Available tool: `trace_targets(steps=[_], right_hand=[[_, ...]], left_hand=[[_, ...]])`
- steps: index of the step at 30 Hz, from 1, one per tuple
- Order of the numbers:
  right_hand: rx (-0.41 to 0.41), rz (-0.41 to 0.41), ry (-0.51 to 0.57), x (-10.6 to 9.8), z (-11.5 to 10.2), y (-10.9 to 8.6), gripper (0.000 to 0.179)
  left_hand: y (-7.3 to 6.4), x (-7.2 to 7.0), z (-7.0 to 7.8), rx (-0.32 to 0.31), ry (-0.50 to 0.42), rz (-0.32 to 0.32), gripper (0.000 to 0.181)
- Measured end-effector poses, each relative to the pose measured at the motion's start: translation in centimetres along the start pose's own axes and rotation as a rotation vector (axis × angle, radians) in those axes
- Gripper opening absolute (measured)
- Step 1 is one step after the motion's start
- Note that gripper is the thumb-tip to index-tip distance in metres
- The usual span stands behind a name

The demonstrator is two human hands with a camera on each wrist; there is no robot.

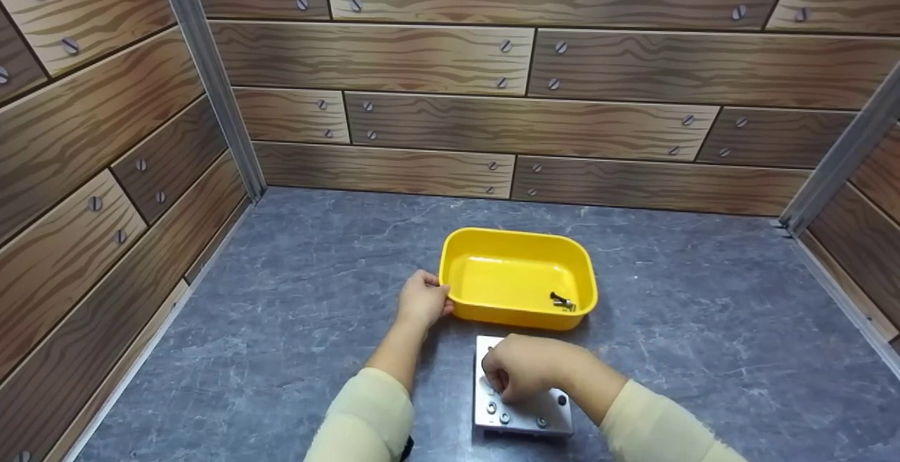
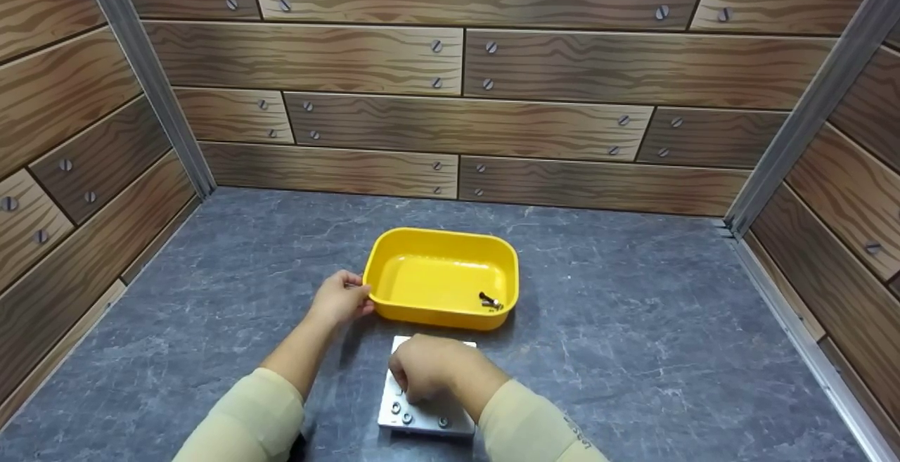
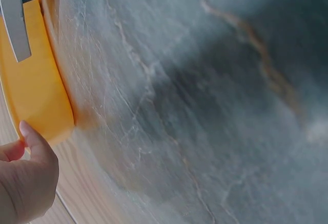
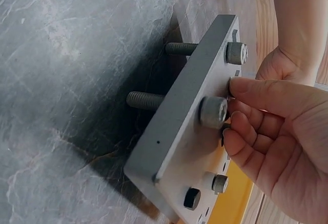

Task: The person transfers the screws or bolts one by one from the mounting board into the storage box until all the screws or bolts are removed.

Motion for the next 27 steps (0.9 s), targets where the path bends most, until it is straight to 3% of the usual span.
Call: trace_targets(steps=[17,27], right_hand=[[-0.001,0.008,0.017,-1.0,-0.2,-0.3,0.016],[0.055,-0.004,0.076,-1.4,0.3,-0.4,0.017]], left_hand=[[0.2,0.0,-0.2,0.022,-0.006,0.008,0.011],[0.1,0.0,0.0,0.028,-0.011,0.007,0.011]])
Point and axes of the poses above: each hand's wrist, its own y-axis towards the middle knuckle, its own x-axis out of the palm, z = x × y, the point moved 7 cm from there along y, towards the middle knuckle, and after that the axes turned 3 degrees about -x, right-handed, at the moved point
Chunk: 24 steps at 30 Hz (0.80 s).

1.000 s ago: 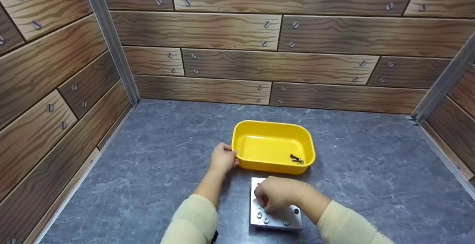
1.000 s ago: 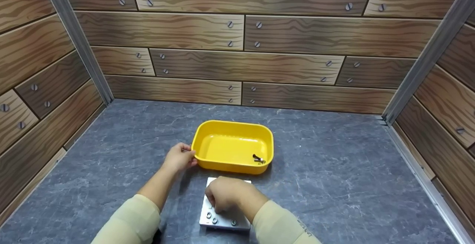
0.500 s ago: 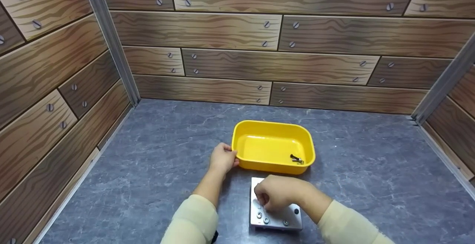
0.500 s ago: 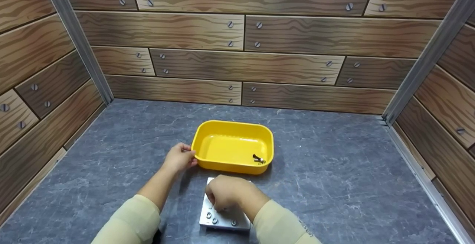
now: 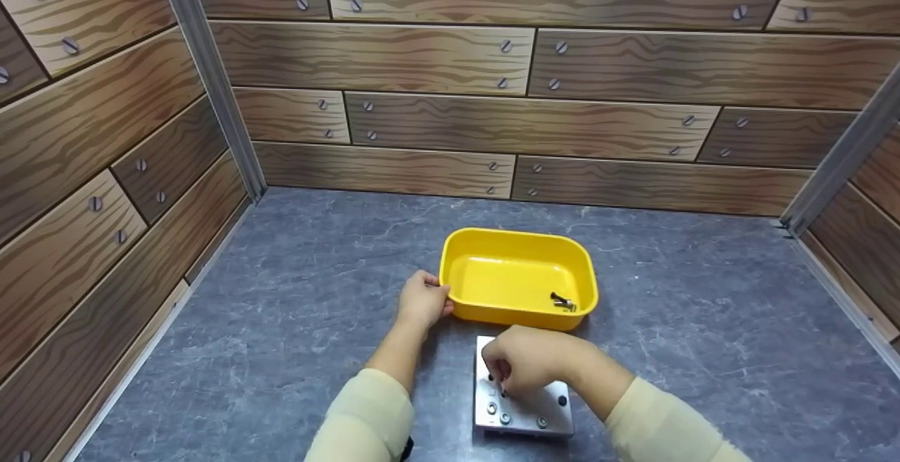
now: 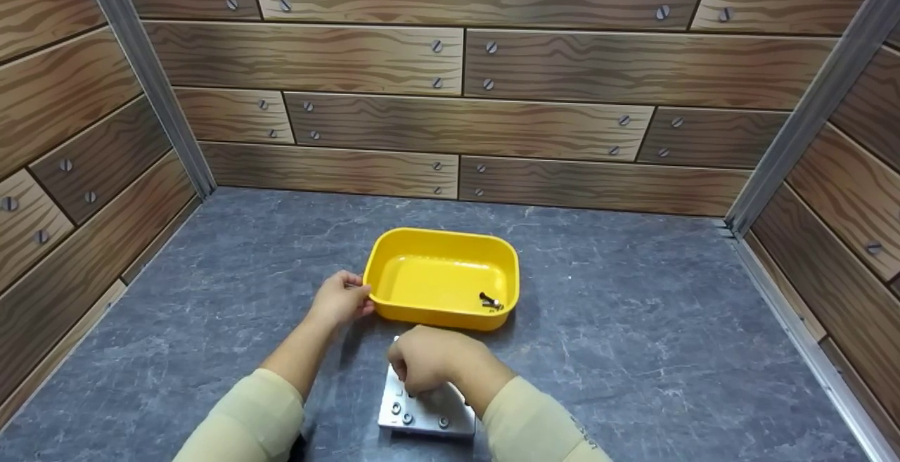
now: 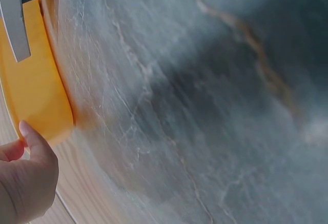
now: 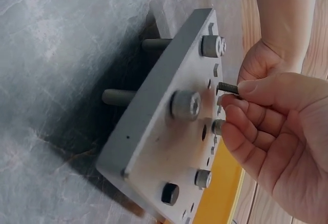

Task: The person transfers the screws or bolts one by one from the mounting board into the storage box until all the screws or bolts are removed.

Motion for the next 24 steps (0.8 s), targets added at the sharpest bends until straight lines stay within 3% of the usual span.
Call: trace_targets(steps=[6,13,20,24], right_hand=[[-0.014,0.050,0.025,-1.1,0.6,-0.1,0.016],[0.062,0.113,0.051,-2.6,2.7,-0.5,0.011],[0.094,0.267,0.044,-4.8,5.1,-0.9,0.011],[0.168,0.345,0.043,-5.8,6.9,-1.1,0.010]], left_hand=[[0.0,0.0,0.0,-0.008,0.004,-0.003,0.011],[0.1,-0.1,0.0,-0.014,0.034,-0.005,0.011],[0.3,0.0,-0.2,-0.028,0.042,0.002,0.012],[0.3,0.0,-0.2,-0.030,0.036,0.002,0.012]])
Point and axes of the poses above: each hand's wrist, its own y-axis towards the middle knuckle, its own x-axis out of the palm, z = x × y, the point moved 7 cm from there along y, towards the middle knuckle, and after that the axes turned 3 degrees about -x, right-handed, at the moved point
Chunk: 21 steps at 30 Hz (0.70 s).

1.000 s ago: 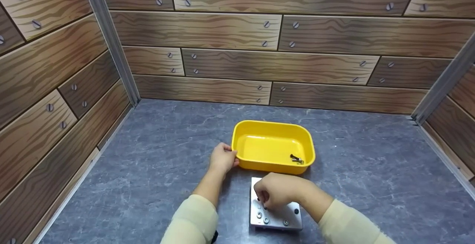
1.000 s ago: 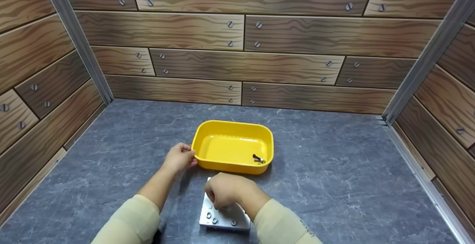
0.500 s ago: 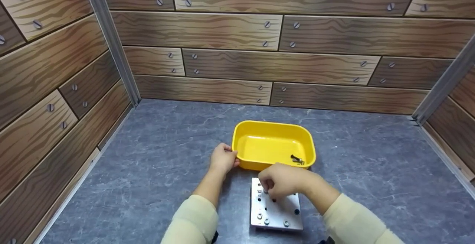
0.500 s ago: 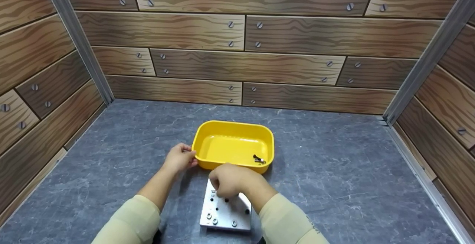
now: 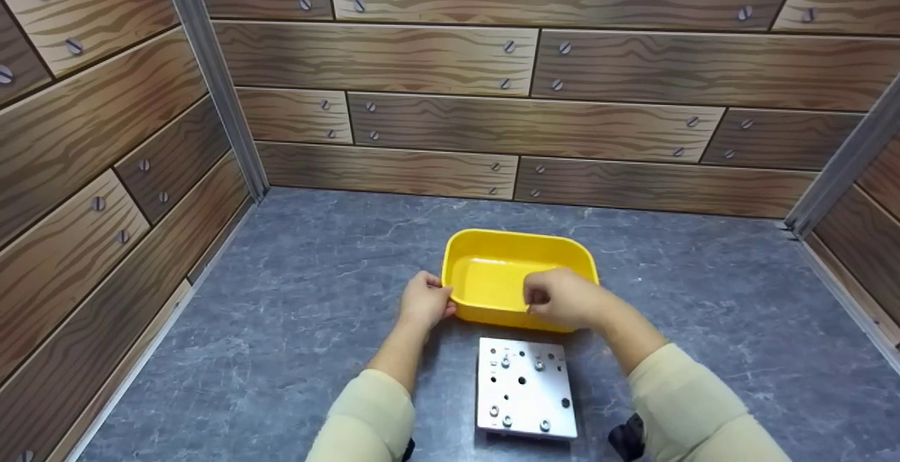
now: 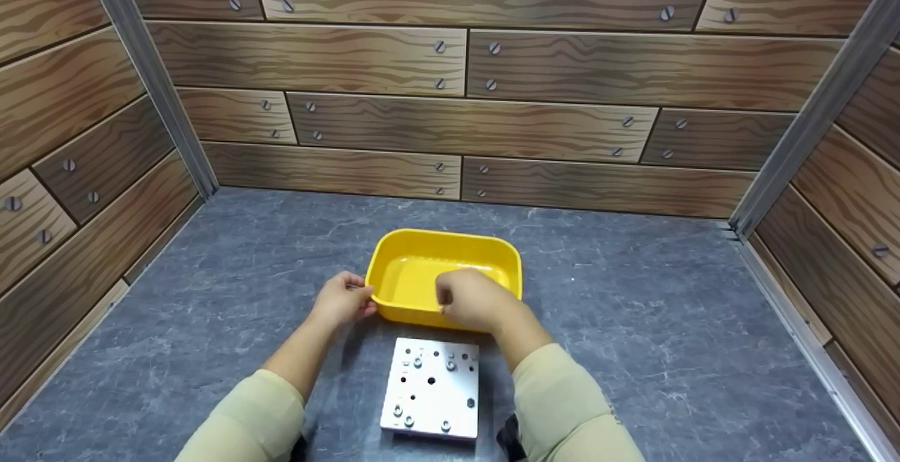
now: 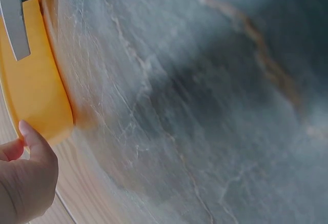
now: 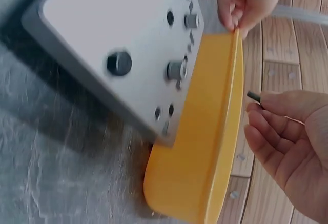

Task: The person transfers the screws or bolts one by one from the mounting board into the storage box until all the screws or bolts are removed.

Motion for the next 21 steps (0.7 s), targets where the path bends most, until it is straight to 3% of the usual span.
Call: trace_targets(steps=[4,8,15,21], right_hand=[[0.127,0.041,-0.007,-0.4,2.0,0.1,0.008],[0.196,0.076,-0.053,-0.5,3.6,0.0,0.008],[0.236,0.032,-0.138,0.4,5.6,-0.1,0.010],[0.200,0.024,-0.189,0.7,6.1,-0.1,0.010]], left_hand=[[0.0,0.0,0.0,0.009,-0.004,0.000,0.012],[0.0,0.0,-0.1,0.009,-0.001,-0.003,0.012],[0.0,0.0,0.0,0.008,0.009,-0.004,0.011],[0.0,0.0,0.1,0.019,-0.010,-0.012,0.012]])
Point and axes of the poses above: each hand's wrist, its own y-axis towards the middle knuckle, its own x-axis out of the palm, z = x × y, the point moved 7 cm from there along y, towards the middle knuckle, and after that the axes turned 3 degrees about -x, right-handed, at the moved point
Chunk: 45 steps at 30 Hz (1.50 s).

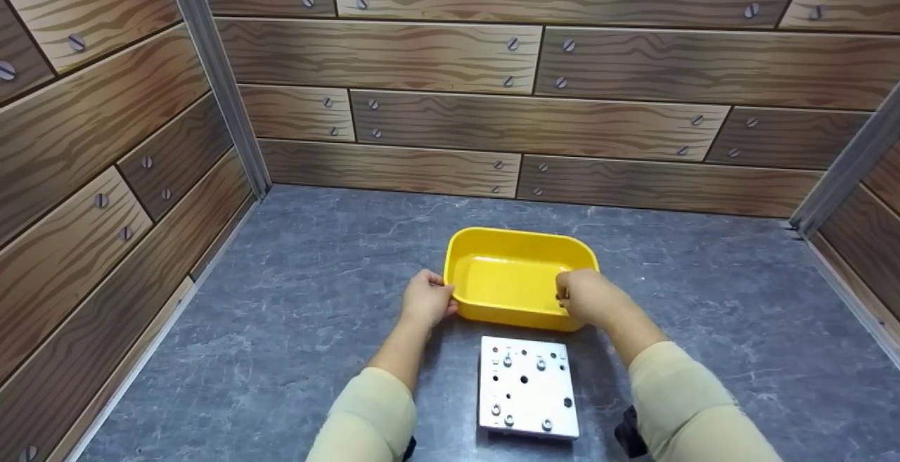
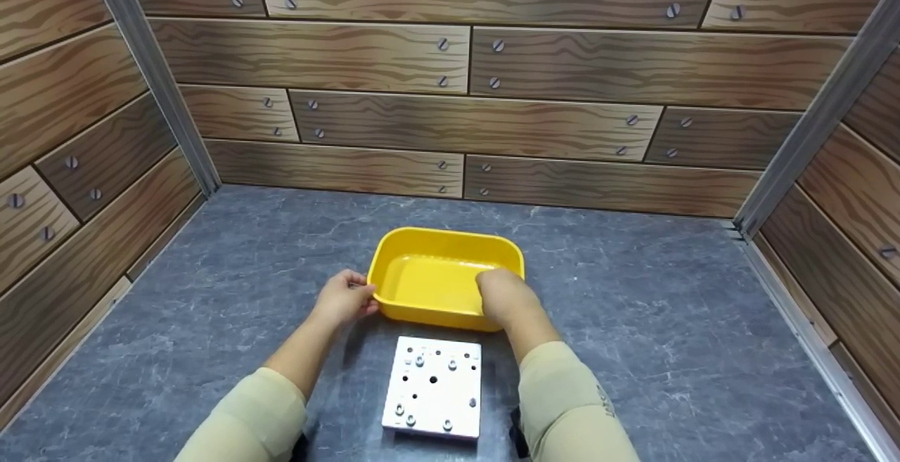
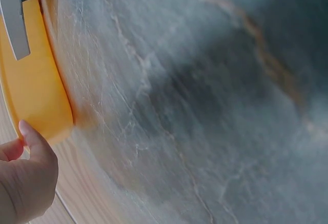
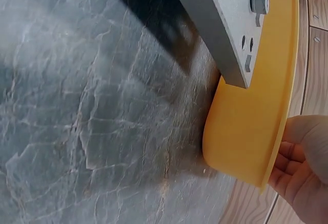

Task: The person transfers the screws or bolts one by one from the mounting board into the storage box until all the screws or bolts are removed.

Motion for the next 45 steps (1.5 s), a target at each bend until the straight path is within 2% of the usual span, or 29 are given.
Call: trace_targets(steps=[5,11,17,21,32,38,45], right_hand=[[-0.001,0.003,-0.033,-0.1,0.6,0.0,0.006],[0.031,0.008,0.003,-0.6,1.0,-0.2,0.007],[0.027,0.028,0.054,-1.0,0.5,-0.5,0.009],[0.042,0.022,0.089,-1.1,0.0,-0.8,0.008],[0.020,0.010,0.144,-1.5,-1.4,-1.9,0.008],[-0.050,-0.026,0.156,-0.9,-2.9,-2.9,0.010],[-0.156,-0.098,0.119,-0.5,-5.0,-4.5,0.013]], left_hand=[[-0.1,0.1,0.0,0.003,0.000,0.001,0.011],[-0.1,0.1,0.0,0.009,-0.002,-0.003,0.012],[0.0,0.1,0.0,0.014,-0.015,-0.005,0.011],[0.0,0.1,0.0,0.010,-0.015,-0.002,0.011],[0.0,0.0,-0.1,0.004,-0.015,0.010,0.013],[0.0,-0.1,-0.2,0.006,-0.022,0.010,0.012],[0.0,0.0,-0.2,0.008,-0.022,0.007,0.012]])
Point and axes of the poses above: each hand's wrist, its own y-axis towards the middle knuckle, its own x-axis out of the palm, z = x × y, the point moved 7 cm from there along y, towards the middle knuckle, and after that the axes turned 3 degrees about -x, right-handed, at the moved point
